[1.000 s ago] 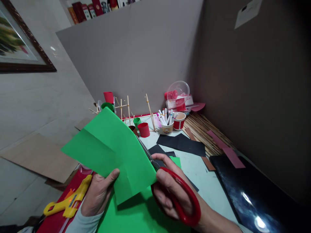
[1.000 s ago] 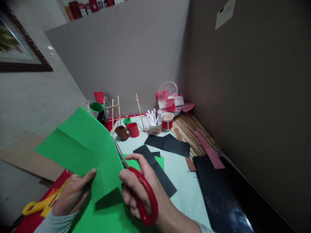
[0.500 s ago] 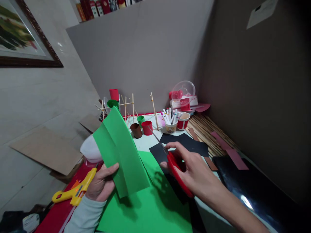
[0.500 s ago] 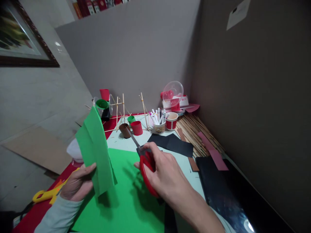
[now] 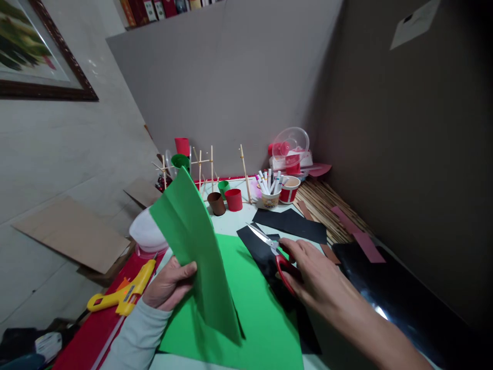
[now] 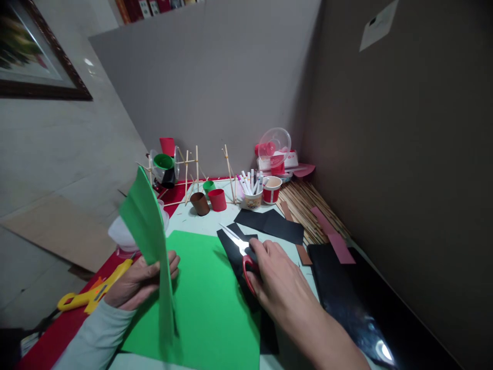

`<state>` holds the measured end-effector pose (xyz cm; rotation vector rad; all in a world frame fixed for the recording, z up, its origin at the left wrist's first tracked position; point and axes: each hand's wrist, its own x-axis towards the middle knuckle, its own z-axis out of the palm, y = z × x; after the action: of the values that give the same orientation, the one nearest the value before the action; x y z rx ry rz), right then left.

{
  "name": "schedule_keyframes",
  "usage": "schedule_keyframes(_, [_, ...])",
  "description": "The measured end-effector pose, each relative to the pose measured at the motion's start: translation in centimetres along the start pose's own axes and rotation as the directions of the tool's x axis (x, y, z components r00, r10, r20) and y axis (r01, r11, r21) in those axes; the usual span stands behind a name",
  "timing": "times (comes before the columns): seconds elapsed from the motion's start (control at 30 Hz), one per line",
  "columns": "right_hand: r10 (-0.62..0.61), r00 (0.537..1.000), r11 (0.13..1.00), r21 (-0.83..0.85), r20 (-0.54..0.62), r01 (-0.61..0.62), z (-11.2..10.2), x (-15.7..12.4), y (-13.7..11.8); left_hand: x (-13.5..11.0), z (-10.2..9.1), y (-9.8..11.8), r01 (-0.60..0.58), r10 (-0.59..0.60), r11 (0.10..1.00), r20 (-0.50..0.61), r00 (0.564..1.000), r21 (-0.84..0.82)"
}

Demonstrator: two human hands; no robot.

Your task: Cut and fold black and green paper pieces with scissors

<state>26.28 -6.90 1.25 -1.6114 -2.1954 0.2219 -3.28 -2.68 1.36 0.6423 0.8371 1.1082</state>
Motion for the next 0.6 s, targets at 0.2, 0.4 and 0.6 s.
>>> schedule_keyframes(0.2, [0.088, 0.992, 0.993, -0.086, 0.086, -0.081, 0.0, -0.3, -0.3, 0.5, -0.5, -0.4, -0.081, 0.070, 0.994, 0.150, 0.986, 0.070])
schedule_keyframes(0.4, [0.125, 0.987, 0.875, 0.457, 0.099, -0.157, -1.6, -0.4, -1.3, 0.6, -0.8, -0.5, -0.035, 0.022, 0.997, 0.193, 0.981, 0.068])
schedule_keyframes(0.6, [0.130, 0.947, 0.371, 0.872, 0.293, -0.320, -3.5, -0.8, -3.1, 0.6, -1.0, -0.5, -0.013, -0.003, 0.996, 0.174, 0.985, 0.093])
